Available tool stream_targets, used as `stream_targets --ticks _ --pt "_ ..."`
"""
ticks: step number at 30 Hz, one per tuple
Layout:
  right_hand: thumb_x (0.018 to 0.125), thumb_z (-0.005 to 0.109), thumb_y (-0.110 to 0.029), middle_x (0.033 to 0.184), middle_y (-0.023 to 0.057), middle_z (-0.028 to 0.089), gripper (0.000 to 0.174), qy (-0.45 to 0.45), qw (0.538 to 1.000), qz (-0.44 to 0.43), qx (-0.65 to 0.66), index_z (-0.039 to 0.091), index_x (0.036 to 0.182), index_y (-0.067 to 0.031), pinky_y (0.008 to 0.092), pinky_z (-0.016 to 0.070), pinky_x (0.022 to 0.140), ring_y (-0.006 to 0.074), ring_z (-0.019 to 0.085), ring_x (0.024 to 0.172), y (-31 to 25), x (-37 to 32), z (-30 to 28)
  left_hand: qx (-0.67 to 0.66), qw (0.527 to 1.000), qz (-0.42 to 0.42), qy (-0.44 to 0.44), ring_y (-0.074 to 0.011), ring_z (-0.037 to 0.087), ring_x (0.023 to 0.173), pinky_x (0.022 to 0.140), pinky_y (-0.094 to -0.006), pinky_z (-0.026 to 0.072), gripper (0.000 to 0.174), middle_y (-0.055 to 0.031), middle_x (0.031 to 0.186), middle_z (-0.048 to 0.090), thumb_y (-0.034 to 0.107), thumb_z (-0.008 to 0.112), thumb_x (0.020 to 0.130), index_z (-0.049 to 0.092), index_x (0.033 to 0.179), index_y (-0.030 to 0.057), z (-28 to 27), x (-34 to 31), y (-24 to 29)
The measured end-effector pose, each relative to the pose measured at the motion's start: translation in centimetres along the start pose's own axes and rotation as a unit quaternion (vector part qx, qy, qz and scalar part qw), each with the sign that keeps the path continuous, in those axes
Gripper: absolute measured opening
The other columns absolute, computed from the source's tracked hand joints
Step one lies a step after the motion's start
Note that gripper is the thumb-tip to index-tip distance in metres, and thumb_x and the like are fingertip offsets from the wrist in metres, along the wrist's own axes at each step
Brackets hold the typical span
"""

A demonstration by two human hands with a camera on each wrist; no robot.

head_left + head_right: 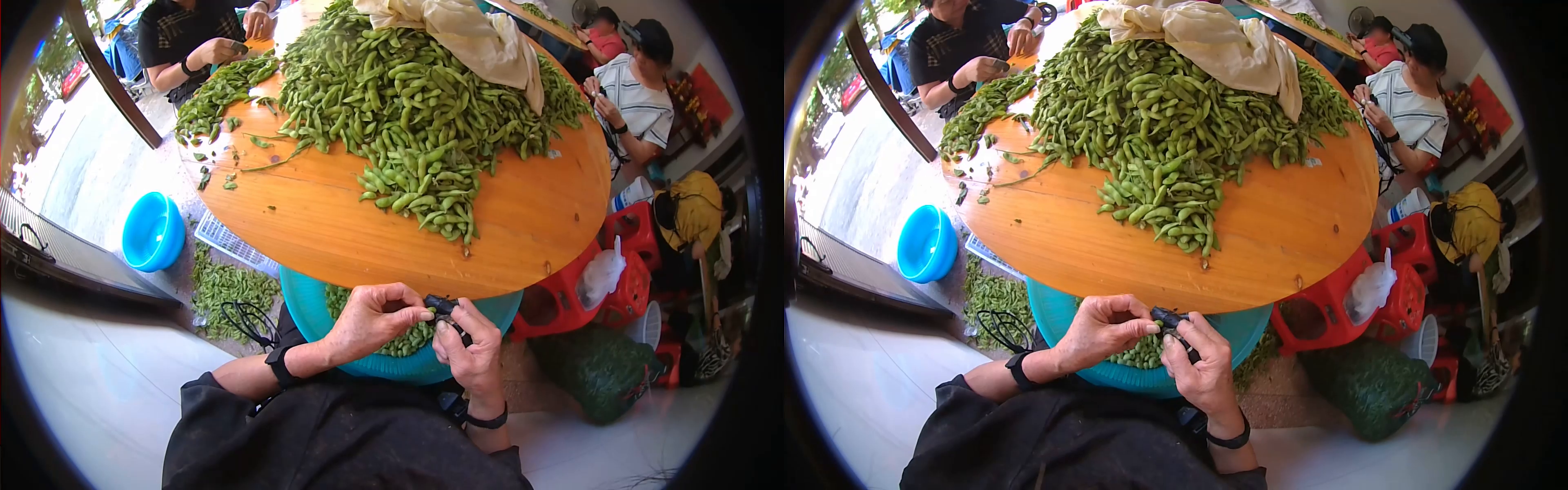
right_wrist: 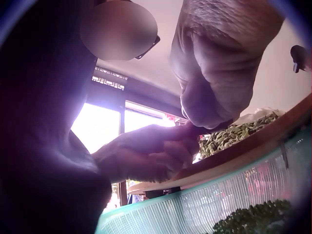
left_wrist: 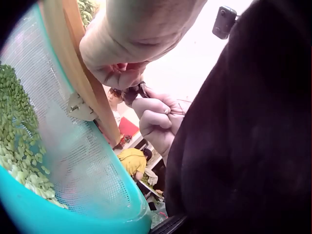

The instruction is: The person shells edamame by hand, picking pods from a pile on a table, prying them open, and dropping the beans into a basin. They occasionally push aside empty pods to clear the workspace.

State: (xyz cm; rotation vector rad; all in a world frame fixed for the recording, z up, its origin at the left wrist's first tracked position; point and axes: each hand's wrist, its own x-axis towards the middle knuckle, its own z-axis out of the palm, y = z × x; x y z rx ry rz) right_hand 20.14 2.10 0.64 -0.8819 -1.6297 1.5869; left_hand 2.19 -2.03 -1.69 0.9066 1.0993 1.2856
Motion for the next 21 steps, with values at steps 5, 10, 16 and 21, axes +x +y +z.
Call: stream_targets --ticks 5,10,16,21 --pt "0.088 0.060 0.005 0.083 0.0049 0.050 0.006 -0.001 1.000 -0.011 0.022 0.062 0.093 0.0073 0.0238 0.0408 0.047 0.0094 0.055 0.058 0.2 -0.1 -0.2 -0.236 0.958 -0.145 -0.069 -0.0051 0.047 0.053 0.044 -0.0226 0.0342 0.012 0.0025 0.062 0.054 0.011 0.068 0.094 0.063 0.088 0.0009 0.1 -0.3 0.4" --pt "0.081 0.064 0.007 0.082 0.0113 0.054 0.013 0.014 0.955 -0.206 -0.213 0.063 0.094 0.0042 0.0308 0.0462 0.053 0.0226 0.058 0.062 0.5 0.2 -0.1 -0.127 0.980 -0.123 -0.092 -0.0099 0.051 0.052 0.044 -0.0246 0.0373 0.014 -0.0015 0.065 0.057 0.011 0.066 0.094 0.061 0.085 0.0018 -1.0 -0.6 -0.1" --pt "0.080 0.062 0.007 0.084 0.0140 0.056 0.012 0.041 0.926 -0.182 -0.328 0.060 0.091 0.0017 0.0383 0.0482 0.059 0.0310 0.059 0.066 0.6 0.2 -1.1 0.464 0.841 0.265 -0.086 -0.0328 0.062 0.067 0.052 -0.0424 0.0505 0.012 -0.0128 0.077 0.052 0.002 0.065 0.078 0.054 0.082 0.0029 -3.2 -1.1 -0.7" --pt "0.079 0.062 0.005 0.080 0.0133 0.053 0.013 0.079 0.931 -0.148 -0.325 0.057 0.089 0.0021 0.0347 0.0458 0.058 0.0285 0.057 0.064 0.2 -0.8 -3.1 0.564 0.781 0.235 -0.128 -0.0323 0.062 0.065 0.050 -0.0429 0.0519 0.015 -0.0115 0.077 0.051 0.006 0.065 0.075 0.050 0.079 0.0032 -3.8 -1.5 -0.9"
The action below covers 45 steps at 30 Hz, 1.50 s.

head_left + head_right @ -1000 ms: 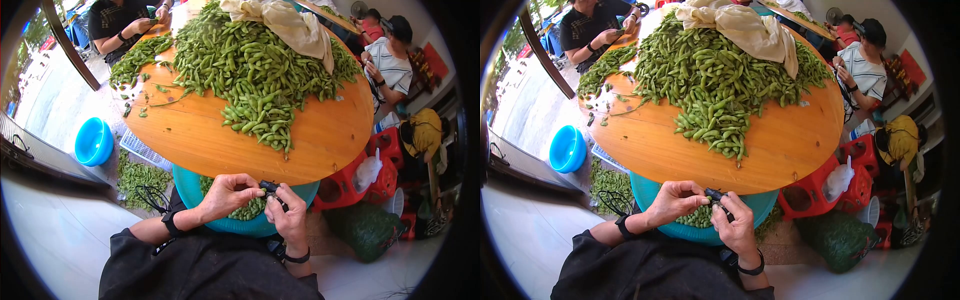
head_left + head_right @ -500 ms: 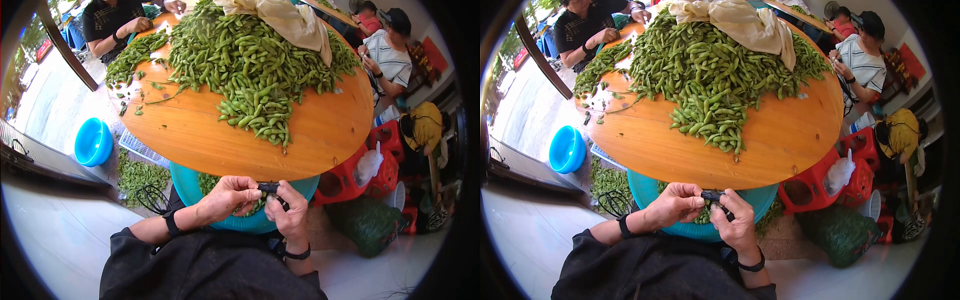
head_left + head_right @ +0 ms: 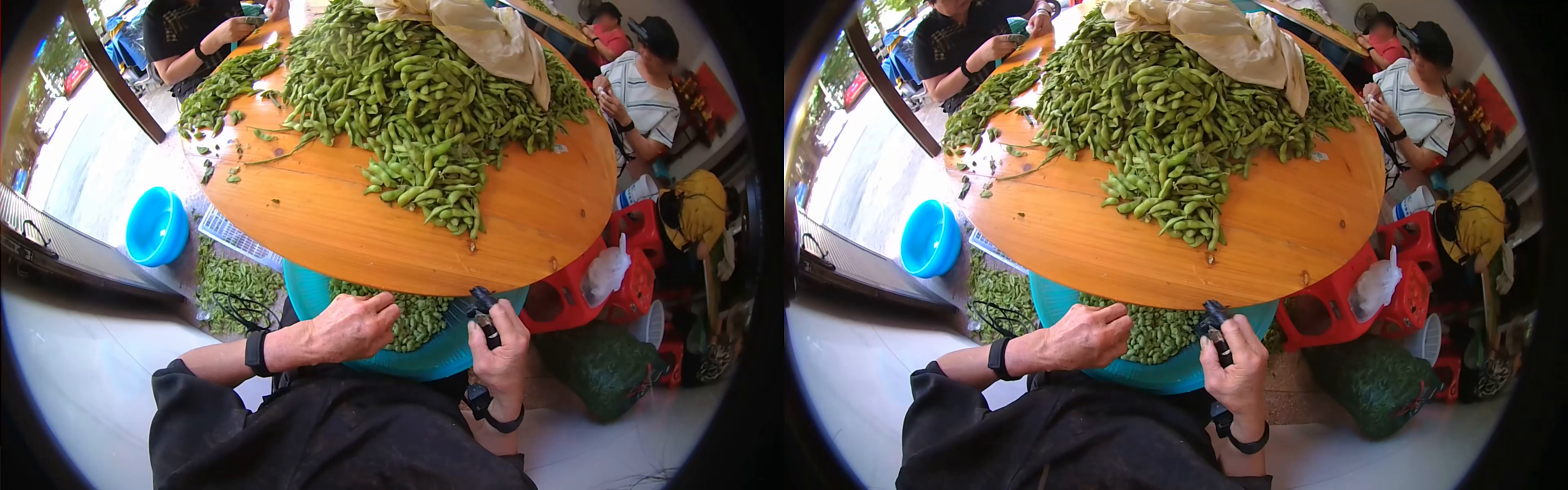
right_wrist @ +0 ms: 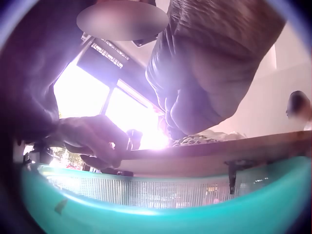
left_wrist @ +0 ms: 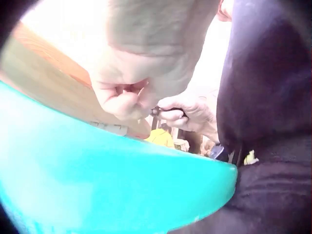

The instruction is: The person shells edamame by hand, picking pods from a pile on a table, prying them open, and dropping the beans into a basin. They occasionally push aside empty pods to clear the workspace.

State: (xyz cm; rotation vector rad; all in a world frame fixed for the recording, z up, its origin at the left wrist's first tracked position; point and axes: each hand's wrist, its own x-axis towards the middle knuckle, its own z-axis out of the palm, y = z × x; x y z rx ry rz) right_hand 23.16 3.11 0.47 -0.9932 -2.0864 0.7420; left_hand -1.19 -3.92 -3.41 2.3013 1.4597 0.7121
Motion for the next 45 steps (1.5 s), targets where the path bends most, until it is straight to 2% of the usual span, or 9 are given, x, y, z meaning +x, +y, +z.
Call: stream_targets --ticks 7,10,13,18,22,31,33,35,45 --pt "0.084 0.063 0.003 0.074 0.0067 0.051 0.008 -0.019 0.972 0.156 0.176 0.056 0.085 0.0047 0.0264 0.0411 0.051 0.0122 0.053 0.057 1.0 -1.9 0.3 -0.218 0.973 -0.048 0.065 -0.0233 0.059 0.056 0.050 -0.0346 0.0490 0.013 -0.0104 0.072 0.057 0.006 0.069 0.081 0.058 0.080 -0.0011 0.0 0.8 0.8" --pt "0.085 0.065 0.001 0.073 0.0047 0.050 0.009 -0.011 0.977 0.117 0.178 0.057 0.083 0.0042 0.0250 0.0396 0.050 0.0098 0.051 0.056 0.3 -1.5 1.8 -0.519 0.827 -0.217 -0.005 -0.0099 0.059 0.061 0.054 -0.0279 0.0483 0.013 -0.0068 0.071 0.064 0.009 0.066 0.093 0.067 0.098 -0.0023 -0.1 2.7 2.3" --pt "0.086 0.066 -0.001 0.074 0.0037 0.049 0.010 0.054 0.984 0.096 0.142 0.058 0.082 0.0032 0.0255 0.0397 0.050 0.0096 0.051 0.056 -0.1 -0.9 1.9 -0.460 0.881 -0.109 -0.016 -0.0097 0.059 0.063 0.056 -0.0266 0.0489 0.011 -0.0053 0.074 0.060 0.006 0.061 0.096 0.066 0.099 -0.0037 -0.4 5.2 3.8" --pt "0.088 0.065 -0.004 0.075 0.0102 0.052 0.011 0.199 0.963 0.179 -0.027 0.057 0.087 0.0038 0.0337 0.0436 0.058 0.0199 0.058 0.067 2.2 -1.5 -3.3 -0.142 0.989 0.006 0.043 -0.0396 0.062 0.089 0.075 -0.0443 0.0535 0.033 -0.0188 0.103 0.058 0.001 0.061 0.086 0.058 0.119 -0.0010 -0.2 8.9 2.5" --pt "0.089 0.063 -0.006 0.086 0.0218 0.056 0.014 0.228 0.919 0.149 -0.284 0.058 0.093 0.0062 0.0468 0.0455 0.067 0.0430 0.058 0.077 5.7 -3.1 -7.1 -0.020 0.993 0.058 0.099 -0.0363 0.059 0.097 0.077 -0.0424 0.0532 0.037 -0.0171 0.108 0.056 0.002 0.061 0.083 0.058 0.120 -0.0003 -1.5 12.4 -0.1" --pt "0.090 0.059 -0.002 0.077 0.0215 0.060 0.011 0.194 0.955 0.180 -0.135 0.058 0.095 0.0077 0.0394 0.0477 0.063 0.0363 0.058 0.065 5.9 -2.7 -5.8 0.241 0.966 0.077 -0.059 -0.0299 0.053 0.105 0.077 -0.0403 0.0533 0.031 -0.0125 0.112 0.053 0.005 0.066 0.071 0.062 0.101 0.0036 -2.1 15.0 -0.4" --pt "0.092 0.059 -0.004 0.073 0.0197 0.059 0.011 0.182 0.958 0.185 -0.123 0.059 0.095 0.0060 0.0373 0.0471 0.060 0.0295 0.057 0.059 5.1 -2.3 -5.0 0.204 0.973 0.074 -0.072 -0.0296 0.055 0.105 0.077 -0.0403 0.0539 0.028 -0.0111 0.113 0.054 0.005 0.065 0.072 0.064 0.100 0.0045 -2.5 14.1 -1.0" --pt "0.096 0.058 -0.011 0.061 -0.0015 0.049 0.015 0.150 0.975 0.155 -0.060 0.062 0.100 0.0026 0.0239 0.0363 0.047 0.0045 0.045 0.052 4.5 -1.8 -3.9 0.170 0.981 0.096 0.010 -0.0285 0.059 0.099 0.074 -0.0408 0.0539 0.024 -0.0090 0.108 0.056 0.006 0.066 0.075 0.066 0.099 0.0061 -2.4 13.3 -2.1" --pt "0.097 0.056 -0.006 0.062 -0.0041 0.047 0.026 0.017 0.933 0.204 0.295 0.062 0.120 0.0042 0.0201 0.0326 0.046 0.0021 0.041 0.051 -1.3 2.7 0.9 -0.434 0.891 -0.128 0.029 -0.0062 0.055 0.063 0.057 -0.0240 0.0463 0.018 -0.0013 0.078 0.066 0.011 0.068 0.093 0.061 0.106 0.0018 -4.9 8.9 0.1"
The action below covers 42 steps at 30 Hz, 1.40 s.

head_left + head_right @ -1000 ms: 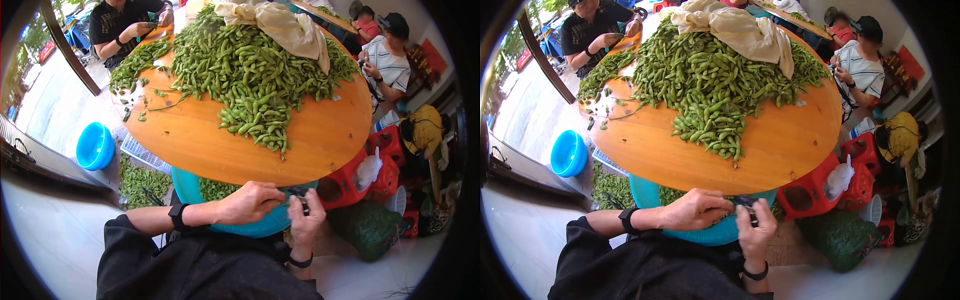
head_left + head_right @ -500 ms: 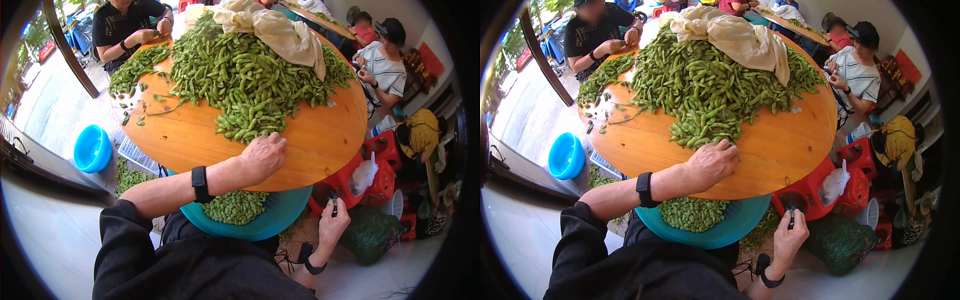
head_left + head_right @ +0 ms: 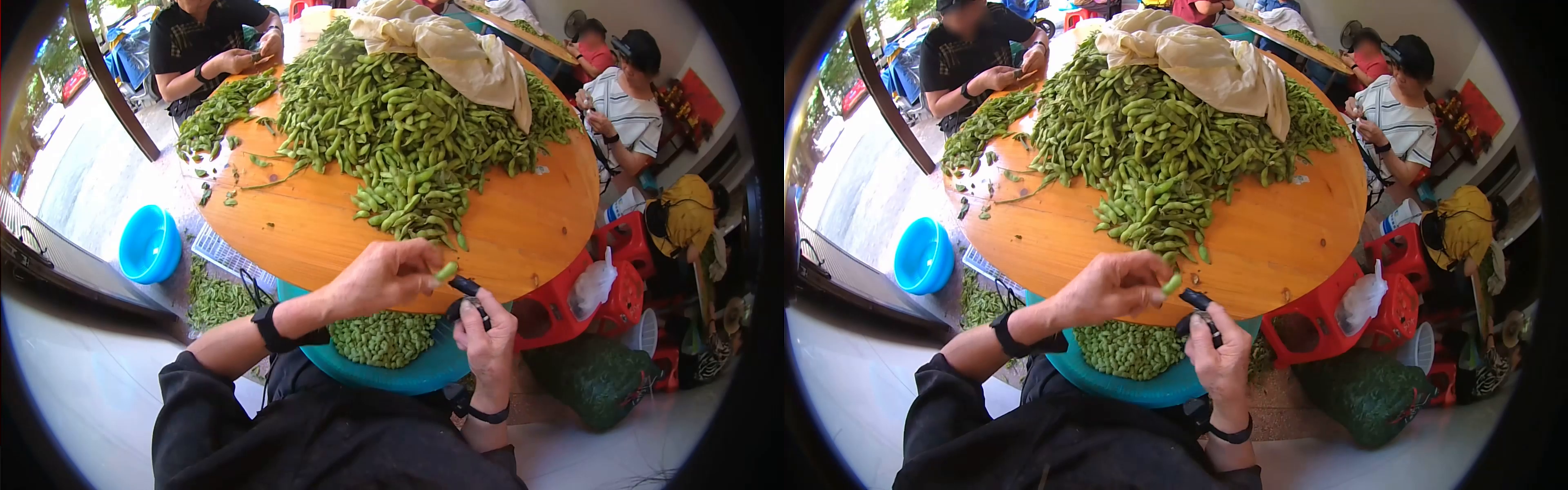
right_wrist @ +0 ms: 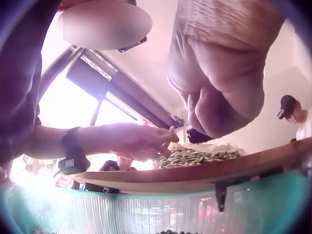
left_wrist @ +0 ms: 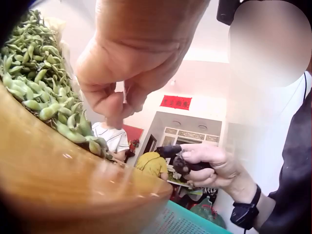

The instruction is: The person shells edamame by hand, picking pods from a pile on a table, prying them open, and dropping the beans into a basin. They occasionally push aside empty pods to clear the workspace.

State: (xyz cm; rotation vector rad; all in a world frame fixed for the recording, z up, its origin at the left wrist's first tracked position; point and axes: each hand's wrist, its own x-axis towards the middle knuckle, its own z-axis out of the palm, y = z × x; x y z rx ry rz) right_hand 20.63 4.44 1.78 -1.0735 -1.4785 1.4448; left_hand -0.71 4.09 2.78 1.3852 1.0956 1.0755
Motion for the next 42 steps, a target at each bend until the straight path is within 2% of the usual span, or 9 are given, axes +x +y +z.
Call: stream_targets --ticks 6,15,18,20,24,26,32,36,42 --pt "0.098 0.054 -0.008 0.061 -0.0041 0.046 0.022 -0.094 0.980 0.083 0.153 0.061 0.115 0.0052 0.0202 0.0288 0.044 0.0028 0.038 0.049 0.2 -0.1 0.9 -0.104 0.993 -0.052 0.012 -0.0040 0.053 0.063 0.055 -0.0211 0.0436 0.013 0.0017 0.077 0.063 0.008 0.068 0.093 0.056 0.092 0.0037 1.5 -2.7 -1.7" --pt "0.098 0.054 -0.007 0.062 -0.0028 0.046 0.017 -0.097 0.974 0.106 0.177 0.061 0.109 0.0050 0.0203 0.0265 0.043 0.0035 0.037 0.049 0.8 -0.4 1.1 0.128 0.984 0.104 0.070 -0.0069 0.055 0.062 0.053 -0.0216 0.0429 0.014 -0.0003 0.077 0.063 0.004 0.069 0.091 0.055 0.089 0.0029 2.5 -3.6 -2.6" --pt "0.098 0.054 -0.006 0.064 -0.0024 0.047 0.015 -0.087 0.978 0.084 0.170 0.061 0.106 0.0048 0.0205 0.0265 0.043 0.0036 0.037 0.049 1.1 -0.4 1.0 -0.182 0.983 0.000 0.022 -0.0093 0.055 0.058 0.049 -0.0219 0.0411 0.013 -0.0046 0.078 0.065 0.006 0.065 0.094 0.053 0.095 0.0030 2.8 -3.8 -3.2" --pt "0.097 0.055 -0.005 0.067 -0.0023 0.048 0.013 -0.136 0.941 0.131 0.282 0.062 0.103 0.0036 0.0206 0.0268 0.042 0.0038 0.038 0.049 0.9 -0.3 0.4 -0.465 0.877 -0.102 -0.070 -0.0111 0.056 0.058 0.047 -0.0222 0.0412 0.014 -0.0060 0.077 0.063 0.011 0.061 0.098 0.049 0.102 0.0036 2.4 -3.8 -2.9" --pt "0.095 0.057 -0.003 0.071 -0.0017 0.050 0.008 -0.158 0.934 0.157 0.280 0.062 0.097 0.0029 0.0215 0.0312 0.045 0.0052 0.043 0.051 0.3 -0.4 -0.1 -0.374 0.919 -0.087 -0.092 -0.0123 0.060 0.063 0.051 -0.0241 0.0459 0.021 -0.0064 0.073 0.061 0.016 0.060 0.098 0.047 0.110 0.0039 2.8 -3.8 -2.7" --pt "0.093 0.060 -0.002 0.073 -0.0001 0.052 0.006 -0.124 0.992 0.028 -0.004 0.062 0.093 0.0038 0.0231 0.0373 0.049 0.0071 0.049 0.056 0.2 -0.8 0.5 -0.278 0.955 -0.088 -0.059 -0.0133 0.061 0.064 0.054 -0.0262 0.0483 0.024 -0.0062 0.072 0.062 0.019 0.062 0.098 0.049 0.110 0.0028 2.8 -3.7 -2.7" --pt "0.088 0.062 0.000 0.075 0.0089 0.054 0.009 -0.105 0.983 -0.068 -0.132 0.061 0.094 0.0065 0.0280 0.0428 0.056 0.0147 0.054 0.062 0.7 -0.7 0.7 0.230 0.969 0.085 -0.007 -0.0185 0.068 0.070 0.063 -0.0345 0.0526 0.028 -0.0129 0.074 0.066 0.014 0.060 0.098 0.057 0.119 -0.0037 2.3 -4.0 -1.6" --pt "0.086 0.062 0.001 0.077 0.0125 0.057 0.010 -0.065 0.979 -0.085 -0.171 0.061 0.094 0.0067 0.0320 0.0455 0.059 0.0212 0.058 0.066 0.7 -0.9 1.5 0.267 0.958 0.104 -0.014 -0.0214 0.070 0.072 0.064 -0.0364 0.0529 0.032 -0.0155 0.076 0.067 0.012 0.056 0.098 0.055 0.126 -0.0044 1.9 -4.2 -1.8" --pt "0.084 0.062 0.001 0.082 0.0151 0.056 0.012 0.057 0.919 -0.244 -0.303 0.061 0.096 0.0026 0.0402 0.0484 0.060 0.0353 0.058 0.067 1.6 -1.5 4.4 -0.134 0.983 -0.112 0.061 -0.0095 0.054 0.059 0.058 -0.0270 0.0465 0.033 -0.0026 0.068 0.058 0.011 0.043 0.100 0.057 0.126 -0.0030 4.7 -4.2 -1.7"
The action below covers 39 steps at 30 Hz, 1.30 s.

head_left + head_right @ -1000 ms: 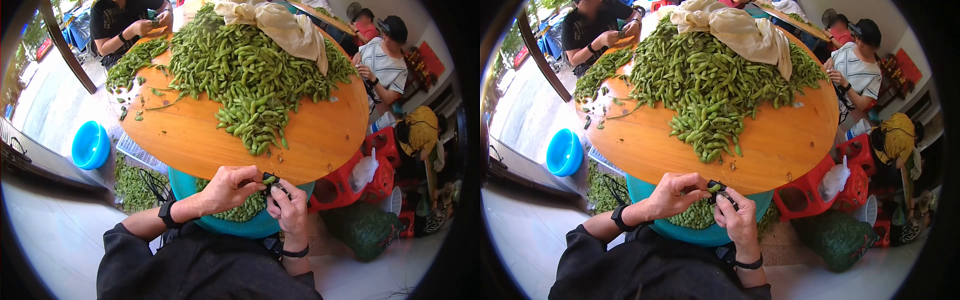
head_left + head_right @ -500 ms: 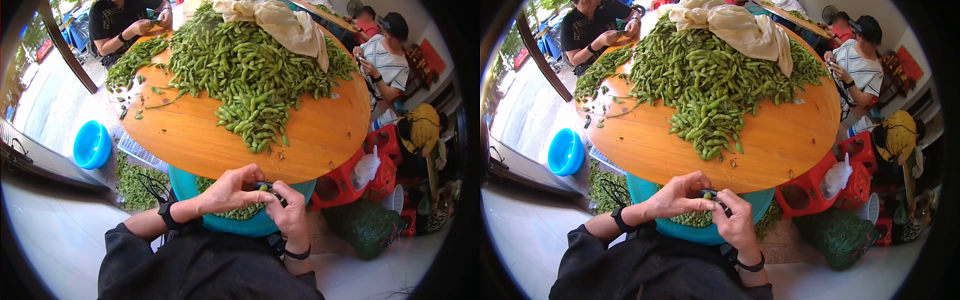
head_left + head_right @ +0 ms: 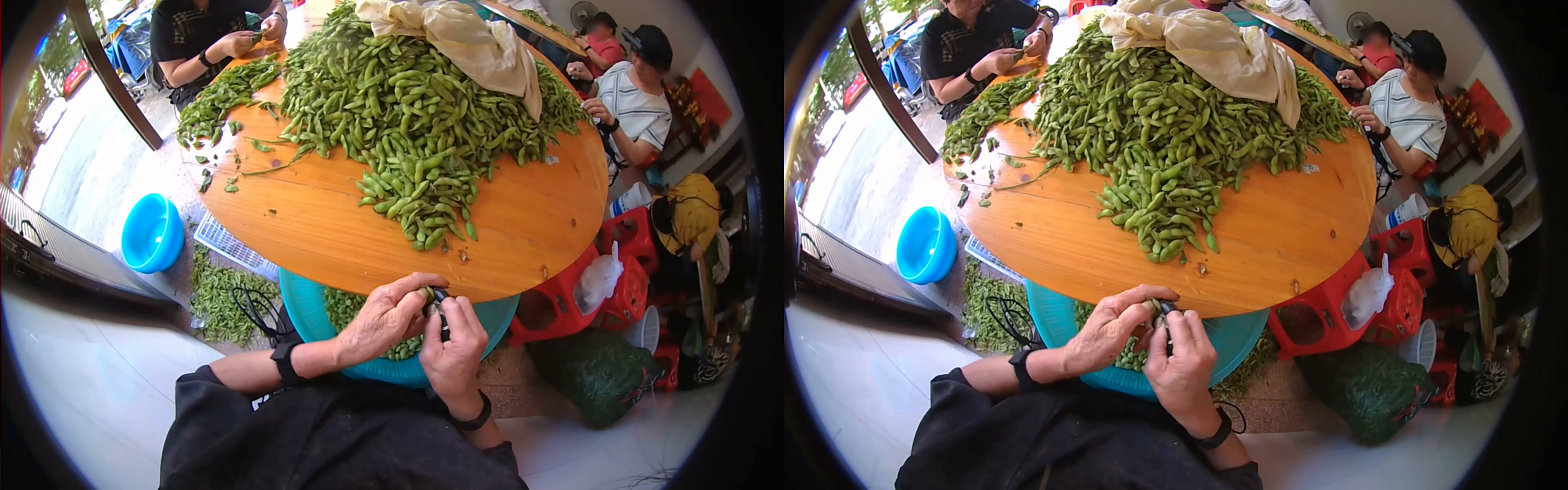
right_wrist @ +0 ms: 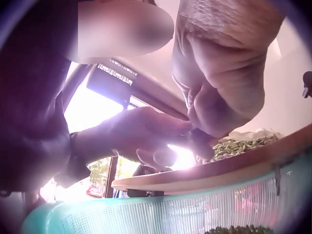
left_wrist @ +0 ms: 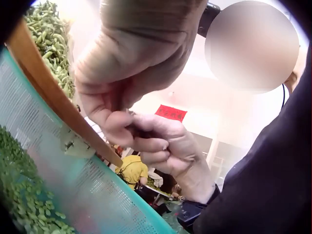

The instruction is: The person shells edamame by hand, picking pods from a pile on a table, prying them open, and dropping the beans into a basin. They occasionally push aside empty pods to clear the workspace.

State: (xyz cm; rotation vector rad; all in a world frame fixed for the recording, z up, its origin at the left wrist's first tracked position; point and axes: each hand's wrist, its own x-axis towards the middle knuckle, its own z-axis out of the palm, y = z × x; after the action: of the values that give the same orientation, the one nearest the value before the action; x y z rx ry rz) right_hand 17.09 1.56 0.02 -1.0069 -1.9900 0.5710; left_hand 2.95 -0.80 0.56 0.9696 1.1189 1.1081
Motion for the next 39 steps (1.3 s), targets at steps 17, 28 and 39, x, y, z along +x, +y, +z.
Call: stream_targets --ticks 17,28,39 --pt "0.095 0.060 -0.007 0.067 -0.0028 0.050 0.011 -0.099 0.852 0.294 0.422 0.062 0.096 0.0034 0.0213 0.0355 0.048 0.0037 0.044 0.053 1.2 0.6 -2.7 -0.089 0.993 -0.071 -0.041 -0.0038 0.041 0.061 0.051 -0.0209 0.0331 0.027 0.0026 0.076 0.054 0.014 0.041 0.098 0.060 0.115 0.0017 -0.7 -0.4 0.4" --pt "0.091 0.058 -0.004 0.065 -0.0015 0.051 0.013 -0.025 0.940 0.238 0.245 0.066 0.097 0.0033 0.0210 0.0343 0.048 0.0023 0.046 0.056 2.3 -0.1 -8.0 0.190 0.966 0.096 -0.150 -0.0151 0.061 0.063 0.058 -0.0302 0.0490 0.032 -0.0083 0.070 0.063 0.004 0.054 0.087 0.065 0.116 -0.0015 -2.1 -0.7 -0.2" --pt "0.084 0.061 0.000 0.074 0.0232 0.059 0.018 -0.060 0.968 0.172 -0.172 0.061 0.101 0.0057 0.0400 0.0462 0.058 0.0370 0.059 0.062 5.5 -1.1 -14.3 0.617 0.746 0.248 0.043 -0.0330 0.062 0.084 0.065 -0.0445 0.0537 0.024 -0.0123 0.098 0.052 0.012 0.063 0.085 0.060 0.107 0.0032 -3.9 7.1 1.6"
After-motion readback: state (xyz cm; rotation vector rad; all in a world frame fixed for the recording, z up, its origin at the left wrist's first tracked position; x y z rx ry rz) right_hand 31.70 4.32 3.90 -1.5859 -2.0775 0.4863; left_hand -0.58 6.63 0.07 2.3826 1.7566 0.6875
